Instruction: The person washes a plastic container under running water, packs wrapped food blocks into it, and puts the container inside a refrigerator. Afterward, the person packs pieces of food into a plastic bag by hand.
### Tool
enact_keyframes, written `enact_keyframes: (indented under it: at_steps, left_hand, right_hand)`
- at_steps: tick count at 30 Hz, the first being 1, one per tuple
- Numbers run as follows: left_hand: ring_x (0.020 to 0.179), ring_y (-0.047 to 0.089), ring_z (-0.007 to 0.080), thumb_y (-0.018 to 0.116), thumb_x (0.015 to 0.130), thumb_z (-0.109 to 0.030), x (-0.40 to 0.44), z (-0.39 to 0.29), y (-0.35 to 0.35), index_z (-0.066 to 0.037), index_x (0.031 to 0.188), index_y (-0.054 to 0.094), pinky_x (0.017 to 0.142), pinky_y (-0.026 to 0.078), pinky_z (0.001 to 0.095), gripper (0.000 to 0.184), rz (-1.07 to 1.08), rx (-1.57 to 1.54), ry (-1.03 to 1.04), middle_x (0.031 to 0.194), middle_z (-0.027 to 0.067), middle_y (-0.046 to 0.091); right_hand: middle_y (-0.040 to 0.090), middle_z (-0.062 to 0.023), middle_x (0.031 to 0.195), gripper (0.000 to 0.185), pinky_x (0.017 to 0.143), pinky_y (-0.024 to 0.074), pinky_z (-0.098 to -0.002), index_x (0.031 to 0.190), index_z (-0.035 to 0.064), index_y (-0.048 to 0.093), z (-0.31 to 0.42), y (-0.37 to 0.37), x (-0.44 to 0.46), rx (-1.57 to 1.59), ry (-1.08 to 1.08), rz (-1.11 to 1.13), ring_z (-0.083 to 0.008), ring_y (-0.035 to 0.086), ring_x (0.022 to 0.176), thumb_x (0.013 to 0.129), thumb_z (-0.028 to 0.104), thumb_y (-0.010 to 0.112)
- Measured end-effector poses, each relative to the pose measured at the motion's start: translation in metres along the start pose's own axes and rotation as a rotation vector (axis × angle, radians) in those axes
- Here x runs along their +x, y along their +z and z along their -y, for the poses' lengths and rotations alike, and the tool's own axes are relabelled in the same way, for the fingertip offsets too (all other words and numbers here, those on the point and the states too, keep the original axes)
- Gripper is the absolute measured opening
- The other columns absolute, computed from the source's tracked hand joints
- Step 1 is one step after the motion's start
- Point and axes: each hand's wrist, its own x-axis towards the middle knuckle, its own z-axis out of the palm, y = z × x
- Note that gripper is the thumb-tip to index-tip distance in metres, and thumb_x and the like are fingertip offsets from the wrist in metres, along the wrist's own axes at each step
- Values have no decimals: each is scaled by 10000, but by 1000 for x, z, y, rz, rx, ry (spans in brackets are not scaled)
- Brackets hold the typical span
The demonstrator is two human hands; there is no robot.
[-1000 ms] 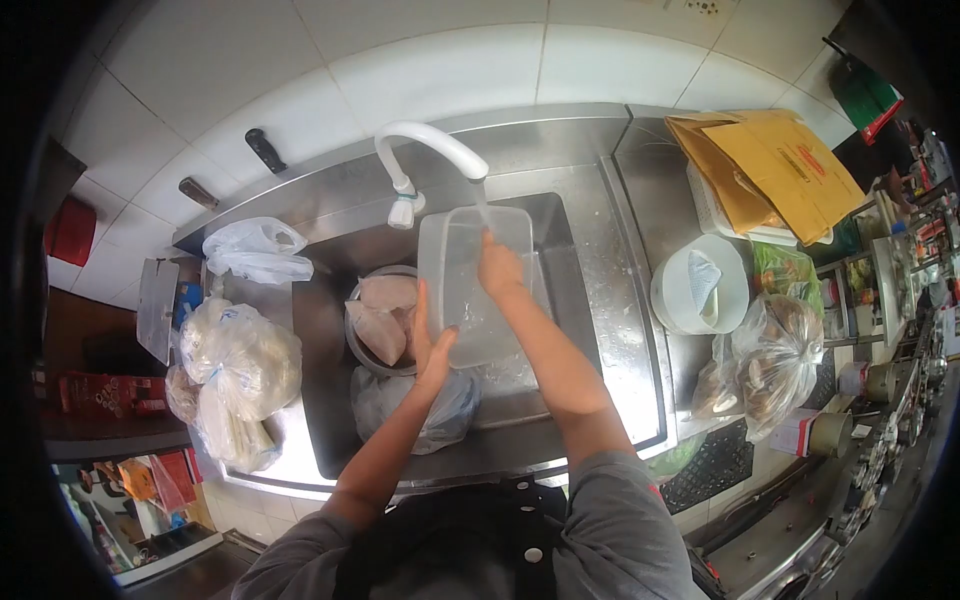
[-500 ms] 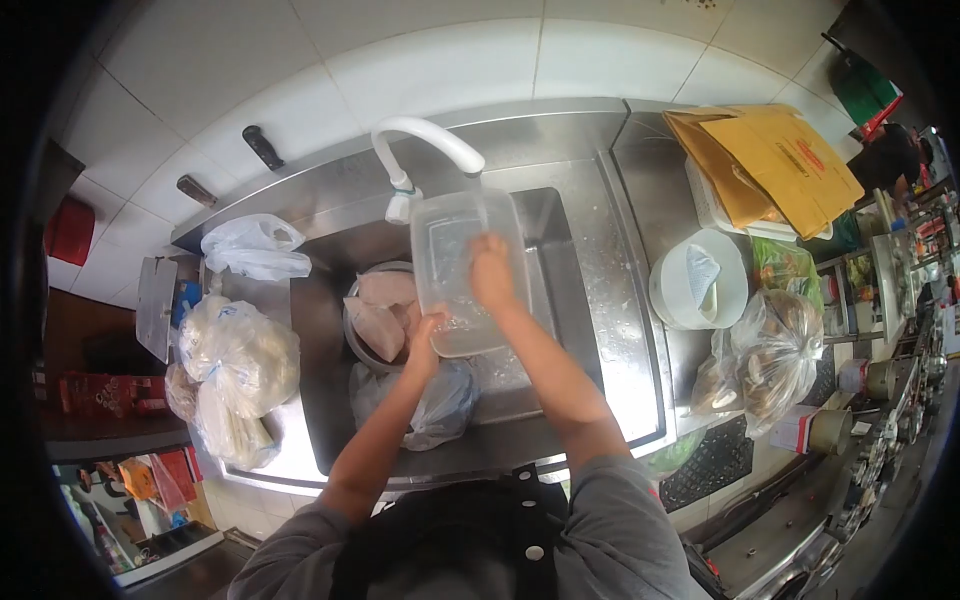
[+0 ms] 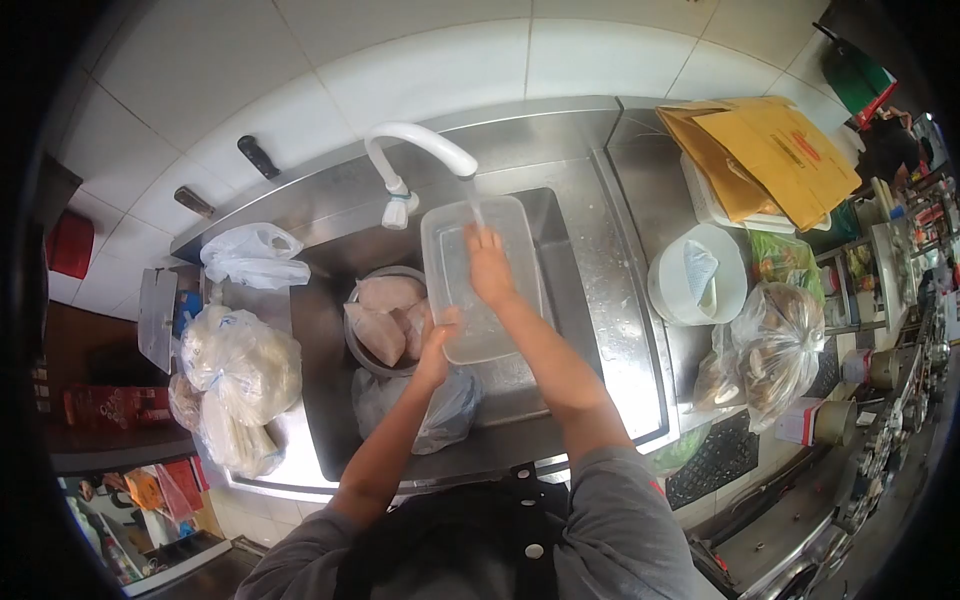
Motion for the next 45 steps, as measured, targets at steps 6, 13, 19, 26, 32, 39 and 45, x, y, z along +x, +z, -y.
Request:
enact_keyframes:
  at_steps: [6,13,19,26,32,39,45]
  left_hand:
    - [1395,292,270,572,723,-164,6,-60,5,-63,1535,165,1133,245,354,913,49,53,256,1540,154,271]
    - [1300,428,301,596,700,-105,4,-84,11,-110,1523,244,1080,332,351,895,-35,301,343,1446,210,400]
    - [1276,445,303,623,710,-153,21,-72,6,-112,1511,288,1064,351,362,869,3,479,368,1400,206,445]
    - [1318,405,309,654,743,-243,6,-68,17,-118,1514,283,1091,313,376,865,-33,109,-52,1470,194,385]
    - [1407,294,309,630,833,-406,10,-58,24,-115,1516,271,1131,245,409,825,-74,246,-328,1535,180,293]
    - [1296,418,360,551,935,-422,12,-68,41,-137,1394,450,1100,281,397,549,122,994,494,1337,206,502]
    - [675,558,210,582,935,-359,65,-86,30,-22,857,648,656,444,359,352,425,895,257,740,81,640]
  right_hand:
    - [456,-159,1362,517,1041,417,-418,1267,-28,523,22,-25,-48,46,-222,655,-359,372,1332,752,-71,532]
    - [524,-127,1302,404,1108,300,-459,1229,15,569,-10,-21,-8,-837,-230,144,-305,445,1271,833,85,539]
    - [614,-130,1173,396,1082,309,-423,1211,54,610,4,4,-65,-478,-127,692,-279,543,1127,862,238,572]
    - [649,-200,1131,333,863,465,-446,1179,78,611,55,-27,-105,655,323,726,-334,652,936,921,280,558]
    - [689,-157,928,279,713,505,-450,1085,71,620,67,-61,-141,274,115,366,-379,656,740,924,290,556]
    - [690,-149,872,230,700,507,-428,1031,122,641,15,-93,-60,223,192,531,-371,651,834,884,280,561]
    - [692,-144,897,241,758,513,-375,1033,103,675,11,-98,-14,333,167,352,-291,666,871,821,212,640]
